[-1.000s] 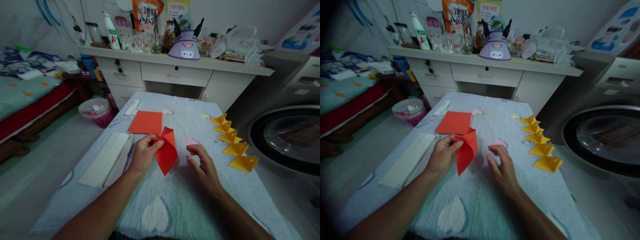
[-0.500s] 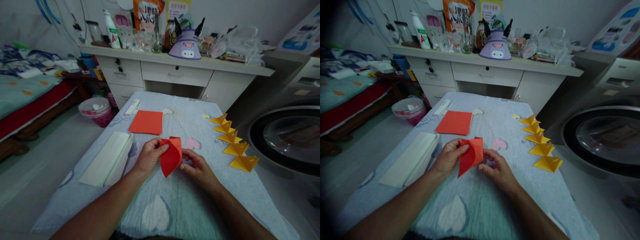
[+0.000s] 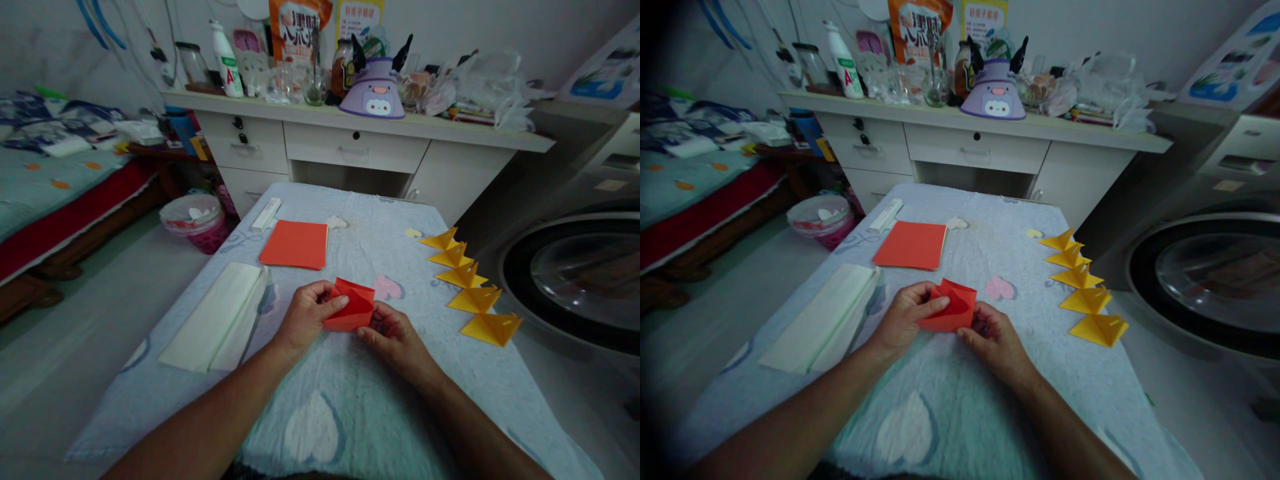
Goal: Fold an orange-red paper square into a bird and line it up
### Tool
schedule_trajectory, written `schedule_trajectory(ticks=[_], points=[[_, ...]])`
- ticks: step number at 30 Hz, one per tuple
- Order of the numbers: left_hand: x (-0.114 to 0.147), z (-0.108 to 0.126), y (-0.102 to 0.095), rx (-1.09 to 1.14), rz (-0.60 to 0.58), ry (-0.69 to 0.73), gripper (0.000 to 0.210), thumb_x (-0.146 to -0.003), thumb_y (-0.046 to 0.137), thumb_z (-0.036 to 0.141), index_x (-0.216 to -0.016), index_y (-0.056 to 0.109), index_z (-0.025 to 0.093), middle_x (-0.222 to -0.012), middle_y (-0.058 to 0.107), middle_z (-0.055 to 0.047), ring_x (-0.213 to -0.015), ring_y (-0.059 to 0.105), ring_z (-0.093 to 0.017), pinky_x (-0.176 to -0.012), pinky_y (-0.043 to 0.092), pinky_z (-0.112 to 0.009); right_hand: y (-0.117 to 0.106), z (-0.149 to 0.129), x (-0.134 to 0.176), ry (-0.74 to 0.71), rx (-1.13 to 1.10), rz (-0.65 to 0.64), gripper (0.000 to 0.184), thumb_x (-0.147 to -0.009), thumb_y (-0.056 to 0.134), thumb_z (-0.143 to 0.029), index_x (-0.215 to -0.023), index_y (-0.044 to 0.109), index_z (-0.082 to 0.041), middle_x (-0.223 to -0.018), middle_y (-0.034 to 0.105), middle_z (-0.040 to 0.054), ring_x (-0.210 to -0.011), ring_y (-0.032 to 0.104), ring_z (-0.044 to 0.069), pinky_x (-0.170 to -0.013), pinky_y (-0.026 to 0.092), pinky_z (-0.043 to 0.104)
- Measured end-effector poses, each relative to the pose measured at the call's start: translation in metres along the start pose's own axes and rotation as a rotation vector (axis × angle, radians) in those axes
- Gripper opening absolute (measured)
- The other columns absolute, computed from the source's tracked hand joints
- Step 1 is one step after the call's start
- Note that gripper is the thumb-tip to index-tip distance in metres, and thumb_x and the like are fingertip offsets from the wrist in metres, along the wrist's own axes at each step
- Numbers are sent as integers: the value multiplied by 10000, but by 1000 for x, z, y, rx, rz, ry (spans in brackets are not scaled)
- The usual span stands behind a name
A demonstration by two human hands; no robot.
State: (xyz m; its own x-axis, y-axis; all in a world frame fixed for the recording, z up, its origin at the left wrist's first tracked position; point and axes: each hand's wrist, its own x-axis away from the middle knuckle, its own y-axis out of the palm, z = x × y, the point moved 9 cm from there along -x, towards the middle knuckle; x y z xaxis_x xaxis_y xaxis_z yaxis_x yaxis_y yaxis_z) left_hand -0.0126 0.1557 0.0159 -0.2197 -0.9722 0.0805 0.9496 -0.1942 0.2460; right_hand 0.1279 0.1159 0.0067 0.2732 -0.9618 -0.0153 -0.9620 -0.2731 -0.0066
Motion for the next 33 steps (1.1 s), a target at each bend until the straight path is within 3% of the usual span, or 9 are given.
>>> schedule_trajectory(ticks=[5,9,12,16,19,21,23,28,33], points=[[1,9,-1,-150,18,122,161,-719,752,306,-722,677,163,-719,577,8,-670,536,-125,-658,418,-254,8,-8,-2,-34,-125,-55,311,-826,721,-338,-1115,654,-245,-1075,699,49,-945,642,198,-927,481,377],[3,19,-5,-246,90,243,122,-698,782,286,-725,717,186,-1000,561,-39,-946,563,-178,-821,440,-280,11,-12,-3,-59,-153,-63,338,-828,722,-334,-1151,650,-260,-1139,701,49,-1032,646,207,-978,466,386],[4,18,-2,-214,67,227,150,-723,776,325,-732,720,187,-1190,532,-58,-1052,548,-201,-881,435,-289,9,-13,-3,-73,-144,-39,300,-830,721,-340,-1115,676,-258,-1125,715,51,-1012,662,205,-981,471,390],[9,15,3,75,-9,165,412,-890,567,520,-1227,589,286,-1221,547,-57,-912,594,-160,-854,464,-313,6,-13,-3,-60,-153,-24,299,-816,729,-374,-1080,697,-238,-1083,735,61,-957,680,208,-947,495,387],[12,16,8,202,-65,169,676,-832,590,623,-1388,393,291,-1219,554,-78,-991,585,-181,-896,459,-327,3,-13,-5,-24,-187,4,353,-791,742,-424,-1078,704,-221,-1105,730,79,-1003,671,237,-962,489,412],[13,10,15,140,-120,125,759,-711,761,558,-1322,442,241,-1175,575,-85,-1041,572,-205,-898,456,-316,1,-13,-5,-12,-222,27,366,-781,748,-437,-1074,707,-222,-1131,722,81,-1035,662,248,-980,479,426],[13,-1,20,45,-134,59,677,-648,847,428,-1192,508,210,-1098,608,-69,-1011,586,-204,-859,460,-293,0,-12,-4,-10,-246,41,356,-777,751,-440,-1058,712,-225,-1129,722,79,-1042,660,251,-983,475,428],[12,-17,25,-5,-119,-18,317,-757,756,374,-924,586,165,-839,651,-11,-758,595,-139,-703,445,-238,-1,-7,-2,19,-263,71,344,-762,766,-433,-1035,715,-230,-1049,739,61,-973,667,233,-951,484,408],[10,-15,20,-44,-105,-22,239,-774,732,343,-861,630,146,-779,656,-7,-695,583,-125,-647,435,-224,-9,-7,1,34,-288,117,298,-770,763,-392,-1007,709,-221,-925,729,37,-836,648,188,-848,493,339]])
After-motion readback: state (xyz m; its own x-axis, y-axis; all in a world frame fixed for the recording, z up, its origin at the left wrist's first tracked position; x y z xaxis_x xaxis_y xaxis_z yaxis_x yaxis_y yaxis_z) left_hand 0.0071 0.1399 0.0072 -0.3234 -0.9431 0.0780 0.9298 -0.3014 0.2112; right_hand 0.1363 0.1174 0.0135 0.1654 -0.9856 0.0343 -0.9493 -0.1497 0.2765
